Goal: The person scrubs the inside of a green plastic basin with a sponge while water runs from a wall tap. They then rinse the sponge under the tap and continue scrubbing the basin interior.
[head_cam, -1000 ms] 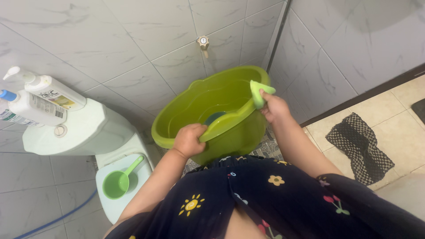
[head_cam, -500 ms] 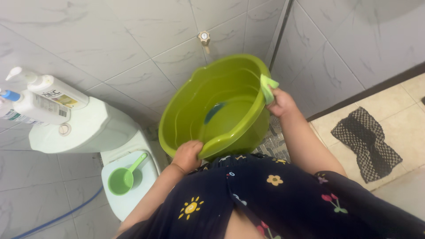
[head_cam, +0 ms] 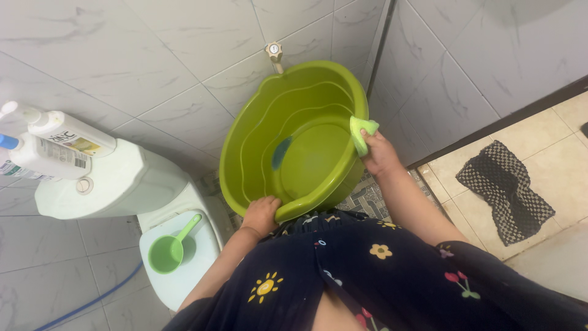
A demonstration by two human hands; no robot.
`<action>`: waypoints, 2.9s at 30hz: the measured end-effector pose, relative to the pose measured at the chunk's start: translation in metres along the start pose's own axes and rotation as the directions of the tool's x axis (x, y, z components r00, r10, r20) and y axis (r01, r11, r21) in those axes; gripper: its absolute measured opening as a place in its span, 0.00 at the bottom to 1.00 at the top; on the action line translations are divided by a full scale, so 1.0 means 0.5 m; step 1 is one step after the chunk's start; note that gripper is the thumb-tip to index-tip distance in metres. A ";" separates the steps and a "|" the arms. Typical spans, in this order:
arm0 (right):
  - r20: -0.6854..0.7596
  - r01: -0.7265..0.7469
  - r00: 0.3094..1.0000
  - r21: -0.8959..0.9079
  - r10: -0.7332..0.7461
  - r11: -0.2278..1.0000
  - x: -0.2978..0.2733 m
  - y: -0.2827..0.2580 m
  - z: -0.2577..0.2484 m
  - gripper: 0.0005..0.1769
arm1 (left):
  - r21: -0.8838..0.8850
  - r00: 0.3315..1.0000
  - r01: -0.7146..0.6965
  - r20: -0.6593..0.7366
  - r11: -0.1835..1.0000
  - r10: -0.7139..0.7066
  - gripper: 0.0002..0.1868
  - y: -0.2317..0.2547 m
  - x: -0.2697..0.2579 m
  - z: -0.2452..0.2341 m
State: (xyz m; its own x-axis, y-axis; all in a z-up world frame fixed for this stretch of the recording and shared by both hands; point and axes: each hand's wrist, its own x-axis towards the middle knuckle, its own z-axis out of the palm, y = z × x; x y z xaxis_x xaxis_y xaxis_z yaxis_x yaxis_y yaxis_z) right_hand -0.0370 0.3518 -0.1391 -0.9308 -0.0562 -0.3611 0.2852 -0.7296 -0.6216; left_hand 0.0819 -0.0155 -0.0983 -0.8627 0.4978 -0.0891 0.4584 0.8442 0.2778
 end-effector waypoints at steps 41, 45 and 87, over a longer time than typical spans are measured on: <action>-0.497 -0.051 0.855 -0.371 -0.152 0.927 0.041 0.054 0.135 0.30 | -0.029 0.925 -0.102 -0.371 0.994 0.084 0.25 0.062 0.091 -0.084; -0.463 0.011 0.884 -0.125 -0.068 0.992 0.052 0.054 0.125 0.28 | -0.024 0.906 -0.162 -0.400 0.986 0.139 0.27 0.059 0.068 -0.078; -0.150 0.131 0.976 -0.171 -0.157 0.977 -0.072 0.109 0.178 0.19 | -0.118 0.971 -0.029 -0.239 0.993 0.000 0.33 0.167 0.104 -0.102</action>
State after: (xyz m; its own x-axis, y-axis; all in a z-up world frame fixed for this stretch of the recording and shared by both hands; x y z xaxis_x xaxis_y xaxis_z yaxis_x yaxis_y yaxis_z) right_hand -0.0081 0.2536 -0.0980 -0.9192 0.1616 -0.3592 0.1962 -0.6030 -0.7732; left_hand 0.0641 0.0708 -0.0311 -0.8887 0.4361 0.1418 0.4550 0.8001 0.3909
